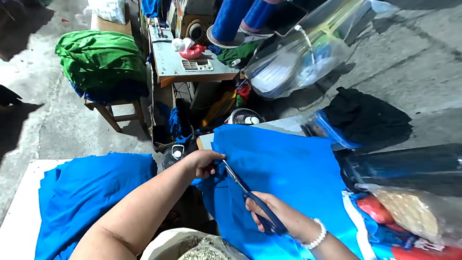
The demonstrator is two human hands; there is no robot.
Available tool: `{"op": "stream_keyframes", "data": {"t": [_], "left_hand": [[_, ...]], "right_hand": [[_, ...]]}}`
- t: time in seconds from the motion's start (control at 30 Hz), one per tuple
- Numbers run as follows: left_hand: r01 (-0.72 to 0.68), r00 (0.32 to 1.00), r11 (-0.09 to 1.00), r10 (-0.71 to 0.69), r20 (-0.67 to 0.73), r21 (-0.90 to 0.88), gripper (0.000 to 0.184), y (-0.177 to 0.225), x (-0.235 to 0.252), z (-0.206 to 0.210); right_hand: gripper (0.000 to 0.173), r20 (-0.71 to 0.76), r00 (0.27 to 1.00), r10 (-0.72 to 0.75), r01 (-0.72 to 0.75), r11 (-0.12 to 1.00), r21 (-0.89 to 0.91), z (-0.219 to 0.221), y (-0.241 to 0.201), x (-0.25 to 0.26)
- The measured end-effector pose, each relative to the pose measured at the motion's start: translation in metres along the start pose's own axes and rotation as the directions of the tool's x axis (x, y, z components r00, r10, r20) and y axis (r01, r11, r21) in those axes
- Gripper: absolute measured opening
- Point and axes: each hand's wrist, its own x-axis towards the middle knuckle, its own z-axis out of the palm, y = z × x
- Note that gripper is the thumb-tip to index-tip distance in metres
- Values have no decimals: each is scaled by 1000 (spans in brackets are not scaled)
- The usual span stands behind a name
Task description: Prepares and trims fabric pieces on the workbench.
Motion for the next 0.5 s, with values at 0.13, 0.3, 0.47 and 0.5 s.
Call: {"op": "stream_keyframes", "data": {"t": [0.13,0.3,0.47,0.5], "left_hand": [[-50,999,994,52,-16,97,13,-2,-1,-4],[-83,997,978,83,7,191,16,-2,-2,-12],[-59,998,989,62,-20,134,15,-4,-7,-10],[-54,998,991,56,-16,124,15,-4,-7,-9]], "right_hand": [[30,69,997,-28,19,991,132,-2,11,-8],[31,110,994,-26,10,989,146,0,13,-5],[36,145,989,-32,8,986,164,-3,15,-3],[36,145,989,-29,7,988,154,-4,13,-3]]}}
